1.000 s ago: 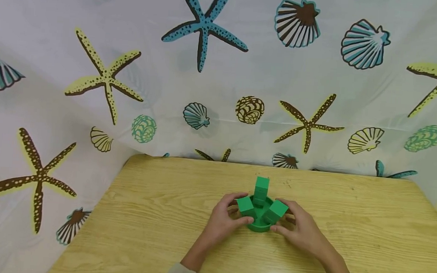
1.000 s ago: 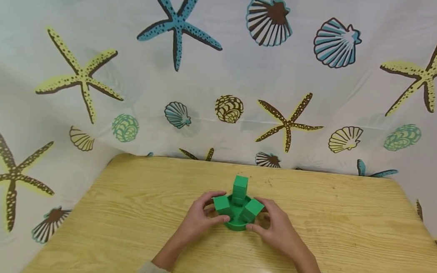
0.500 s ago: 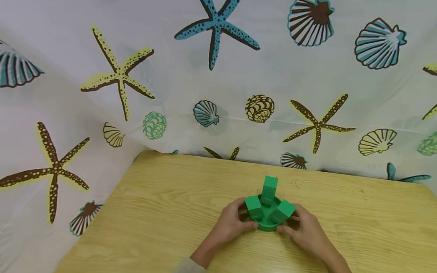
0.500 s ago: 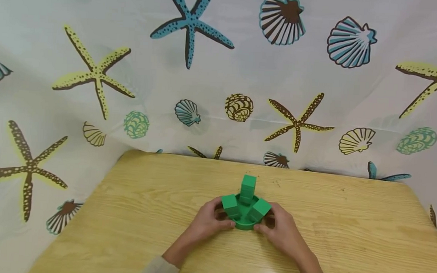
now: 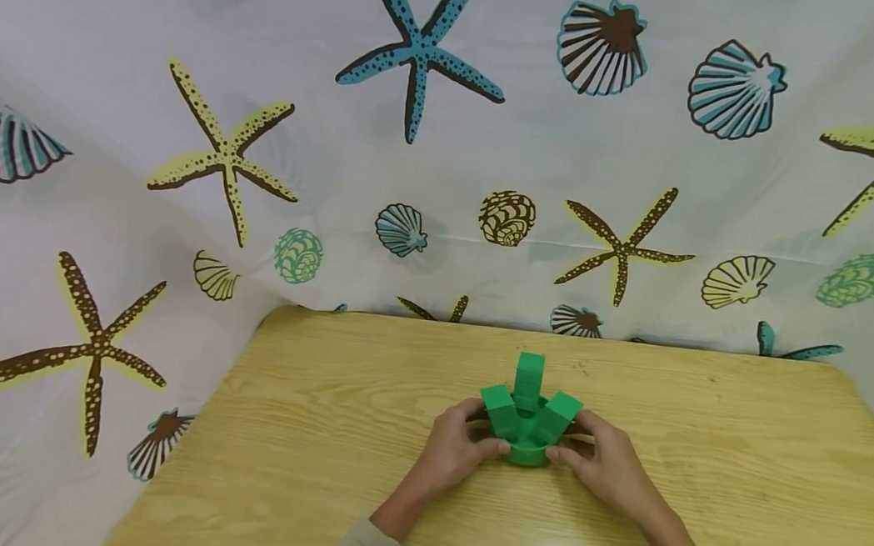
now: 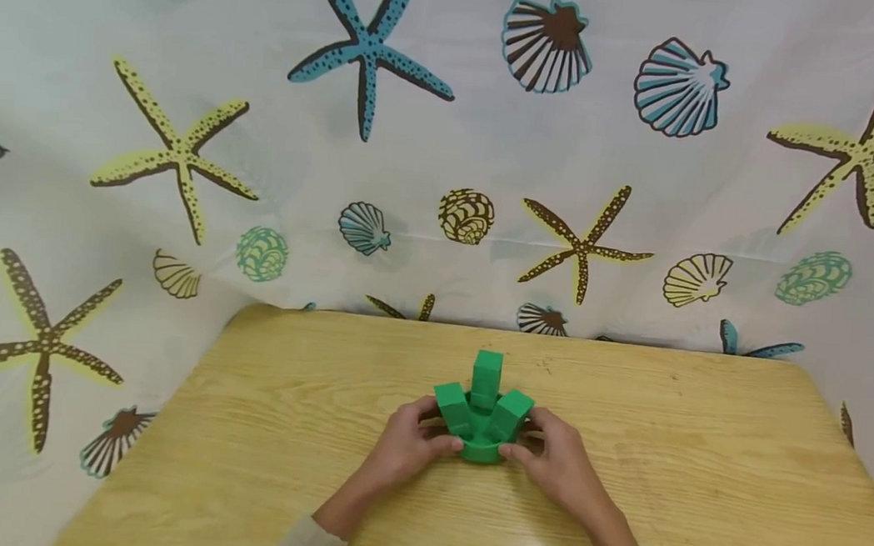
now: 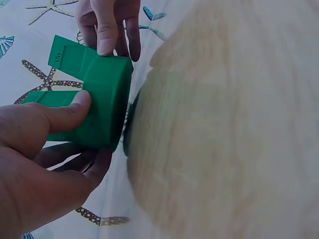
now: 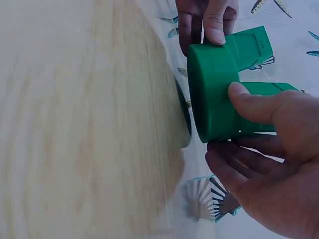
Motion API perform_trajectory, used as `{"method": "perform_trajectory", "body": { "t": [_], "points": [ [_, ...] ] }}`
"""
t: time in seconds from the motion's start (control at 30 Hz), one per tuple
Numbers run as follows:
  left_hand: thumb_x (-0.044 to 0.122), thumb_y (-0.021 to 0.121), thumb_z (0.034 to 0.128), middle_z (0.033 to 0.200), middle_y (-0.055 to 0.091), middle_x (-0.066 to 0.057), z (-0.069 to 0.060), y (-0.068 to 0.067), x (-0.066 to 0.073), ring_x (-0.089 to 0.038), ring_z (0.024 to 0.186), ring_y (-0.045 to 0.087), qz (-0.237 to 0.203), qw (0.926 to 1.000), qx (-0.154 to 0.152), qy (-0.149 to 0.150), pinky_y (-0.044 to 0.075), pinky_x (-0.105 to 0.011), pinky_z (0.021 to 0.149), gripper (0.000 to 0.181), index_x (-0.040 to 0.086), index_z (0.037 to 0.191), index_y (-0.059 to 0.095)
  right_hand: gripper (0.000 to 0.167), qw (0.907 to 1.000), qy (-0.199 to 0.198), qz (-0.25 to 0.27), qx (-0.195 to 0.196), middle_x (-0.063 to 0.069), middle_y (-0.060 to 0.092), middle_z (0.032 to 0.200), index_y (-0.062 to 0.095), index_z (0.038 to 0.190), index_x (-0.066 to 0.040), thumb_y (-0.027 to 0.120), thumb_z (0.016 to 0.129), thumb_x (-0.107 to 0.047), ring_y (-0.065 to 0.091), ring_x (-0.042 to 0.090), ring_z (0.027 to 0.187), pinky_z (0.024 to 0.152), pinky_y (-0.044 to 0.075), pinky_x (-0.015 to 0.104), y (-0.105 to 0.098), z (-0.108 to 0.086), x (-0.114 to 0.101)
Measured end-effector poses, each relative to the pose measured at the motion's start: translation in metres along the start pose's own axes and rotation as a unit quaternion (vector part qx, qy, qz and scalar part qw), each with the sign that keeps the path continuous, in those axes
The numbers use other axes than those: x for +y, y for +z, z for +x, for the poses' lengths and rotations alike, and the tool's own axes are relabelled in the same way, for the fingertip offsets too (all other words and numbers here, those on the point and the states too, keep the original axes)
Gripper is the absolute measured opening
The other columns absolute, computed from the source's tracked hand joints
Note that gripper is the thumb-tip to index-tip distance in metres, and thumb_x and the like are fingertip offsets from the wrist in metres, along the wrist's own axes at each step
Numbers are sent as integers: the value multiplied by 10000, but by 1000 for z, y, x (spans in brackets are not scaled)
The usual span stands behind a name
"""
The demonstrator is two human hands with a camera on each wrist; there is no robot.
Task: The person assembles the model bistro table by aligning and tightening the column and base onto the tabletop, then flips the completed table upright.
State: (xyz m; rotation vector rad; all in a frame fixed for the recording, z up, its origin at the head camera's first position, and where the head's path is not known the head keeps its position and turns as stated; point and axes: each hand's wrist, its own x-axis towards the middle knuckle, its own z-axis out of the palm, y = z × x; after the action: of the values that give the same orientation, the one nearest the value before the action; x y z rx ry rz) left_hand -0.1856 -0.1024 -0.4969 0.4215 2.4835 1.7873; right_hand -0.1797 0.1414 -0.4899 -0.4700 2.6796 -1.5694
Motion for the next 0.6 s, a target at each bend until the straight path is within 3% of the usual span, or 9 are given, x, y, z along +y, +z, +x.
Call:
{"method": "perform_trajectory", "body": {
  "t": [0.17, 0.4, 0.6],
  "points": [
    [83, 764, 939, 1339, 607, -219, -2, -3, 7, -380, 1239, 603, -489, 9987, 53, 101, 561, -394, 978, 501, -57, 1380, 572, 548, 9998, -78, 104, 125, 146, 679, 1224, 613, 1355, 13, 837, 875, -127, 642, 337, 1173, 964, 564, 362, -4, -2, -7],
    [186, 742, 972, 1384, 591, -226, 0, -4, 22, -372, 1258, 592, -882, 9957, 200, 190, 557, -339, 976, 530, -39, 1418, 565, 513, 9957, -640, 228, 623, 196, 690, 1221, 648, 1304, 53, 825, 823, 61, 666, 366, 1139, 954, 567, 367, -8, -6, -13],
    [17, 753, 928, 1375, 583, -260, 1, -6, 35, -400, 1264, 564, -1034, 9938, 143, 375, 509, -407, 1052, 557, -79, 1431, 536, 415, 9912, -903, 260, 931, 198, 700, 1205, 672, 1262, 52, 790, 864, 45, 685, 357, 1110, 923, 581, 355, -13, -7, -18]
  ]
}}
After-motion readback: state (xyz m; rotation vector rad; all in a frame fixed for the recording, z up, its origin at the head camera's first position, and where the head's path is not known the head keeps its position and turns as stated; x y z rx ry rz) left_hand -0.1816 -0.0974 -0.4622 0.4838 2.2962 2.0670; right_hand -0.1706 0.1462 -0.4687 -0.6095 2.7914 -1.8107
